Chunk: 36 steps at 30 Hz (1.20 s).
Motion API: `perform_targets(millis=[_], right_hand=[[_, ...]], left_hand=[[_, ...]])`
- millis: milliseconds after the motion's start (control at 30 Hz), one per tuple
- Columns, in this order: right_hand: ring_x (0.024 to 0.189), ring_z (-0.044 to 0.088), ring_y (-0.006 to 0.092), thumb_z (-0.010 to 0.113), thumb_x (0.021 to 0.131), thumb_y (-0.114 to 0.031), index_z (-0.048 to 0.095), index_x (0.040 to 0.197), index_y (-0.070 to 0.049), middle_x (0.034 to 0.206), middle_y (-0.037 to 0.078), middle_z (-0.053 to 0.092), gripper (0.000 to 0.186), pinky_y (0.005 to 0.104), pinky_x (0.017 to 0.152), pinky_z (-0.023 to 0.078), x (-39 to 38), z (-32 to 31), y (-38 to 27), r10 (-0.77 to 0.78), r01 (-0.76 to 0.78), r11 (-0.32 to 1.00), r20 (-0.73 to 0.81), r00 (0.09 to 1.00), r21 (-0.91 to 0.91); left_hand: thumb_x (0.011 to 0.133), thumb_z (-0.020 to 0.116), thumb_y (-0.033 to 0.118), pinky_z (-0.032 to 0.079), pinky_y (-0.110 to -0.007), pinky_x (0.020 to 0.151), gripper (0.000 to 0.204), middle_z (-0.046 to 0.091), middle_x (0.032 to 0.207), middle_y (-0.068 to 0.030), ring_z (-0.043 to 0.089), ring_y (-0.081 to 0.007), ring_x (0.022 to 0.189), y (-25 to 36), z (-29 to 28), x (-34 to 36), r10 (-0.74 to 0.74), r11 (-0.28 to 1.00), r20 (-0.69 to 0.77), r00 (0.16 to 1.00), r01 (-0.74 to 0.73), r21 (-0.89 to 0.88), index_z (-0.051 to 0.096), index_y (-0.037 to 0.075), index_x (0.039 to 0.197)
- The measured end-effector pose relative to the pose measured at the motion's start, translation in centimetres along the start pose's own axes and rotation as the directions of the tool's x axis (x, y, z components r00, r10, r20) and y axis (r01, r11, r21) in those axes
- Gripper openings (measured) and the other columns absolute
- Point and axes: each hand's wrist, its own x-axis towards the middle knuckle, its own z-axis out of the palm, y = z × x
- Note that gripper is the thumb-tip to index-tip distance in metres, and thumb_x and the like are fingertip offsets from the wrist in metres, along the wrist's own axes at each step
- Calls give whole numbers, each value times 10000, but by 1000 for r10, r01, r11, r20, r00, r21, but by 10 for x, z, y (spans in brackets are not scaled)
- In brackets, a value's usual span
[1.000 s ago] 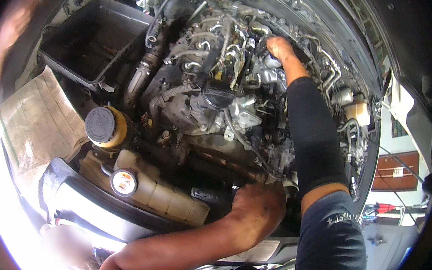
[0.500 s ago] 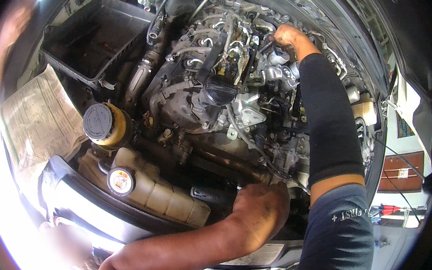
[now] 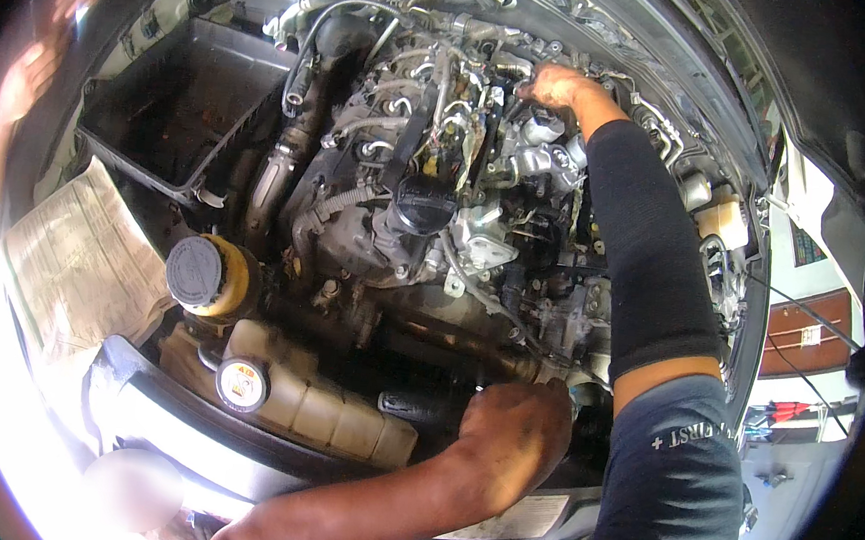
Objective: The person works on a car engine with the hood open, using a wrench to tighten bolts and adjusting hoses and components within the engine bay. The hands move between different parts of the engine, manipulating tools and engine parts throughout the clip.
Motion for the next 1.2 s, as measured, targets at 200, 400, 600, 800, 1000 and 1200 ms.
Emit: perform_targets(millis=[200, 400, 600, 800, 1000, 1200], right_hand=[[1107, 701, 427, 559, 1018, -593, 752, 1124, 32, 1165, 251, 738, 663, 485, 990, 544, -12, 0, 0, 10, -2, 990, -59, 998, 139], [1212, 668, 387, 563, 1012, -588, 744, 1192, -2, 1314, 235, 689, 639, 503, 1057, 510, -9, 3, 9, -2, -3, 989, 33, 999, 145], [1326, 607, 384, 648, 991, -506, 689, 1303, -10, 1446, 204, 625, 588, 501, 1115, 487, -16, 6, 3, -41, 66, 975, -121, 992, 211], [1274, 644, 370, 634, 988, -586, 712, 1287, -37, 1383, 190, 672, 630, 484, 1076, 511, -21, 9, 3, 138, -103, 924, -71, 988, 368], [1188, 702, 345, 638, 853, -211, 762, 1189, -31, 1306, 182, 719, 401, 470, 1007, 551, -15, 10, 5, 46, -25, 955, -66, 997, 294], [1230, 672, 358, 612, 936, -356, 726, 1272, -47, 1352, 174, 696, 470, 481, 1030, 534, -15, 4, 3, 50, -23, 964, -95, 994, 267]], left_hand=[[913, 621, 123, 596, -456, 734, 199, 743, 903, -207, 755, -387, 873, -13, 18, -7, 195, 979, -227, 954, -177, 97, 666, -16, 1048], [888, 691, 242, 577, -455, 745, 284, 708, 973, -165, 710, -358, 865, -20, 22, -9, 276, 954, -148, 950, -252, 164, 655, 36, 1079], [911, 666, 270, 570, -416, 578, 222, 693, 738, -108, 733, -296, 671, -2, 12, 0, 139, 868, 11, 990, -127, 481, 634, 57, 968], [972, 637, 375, 594, -405, 596, 357, 722, 773, -119, 754, -288, 705, 11, 7, 3, 53, 839, 72, 996, -84, 538, 625, 35, 1081], [1004, 615, 402, 607, -442, 631, 429, 729, 785, -139, 760, -318, 735, 15, 2, 3, 0, 878, 110, 994, -53, 476, 611, -7, 1135], [1025, 592, 363, 616, -480, 718, 388, 759, 888, -207, 772, -364, 844, 17, 1, 7, -109, 914, 157, 982, 37, 403, 617, -7, 1138]])
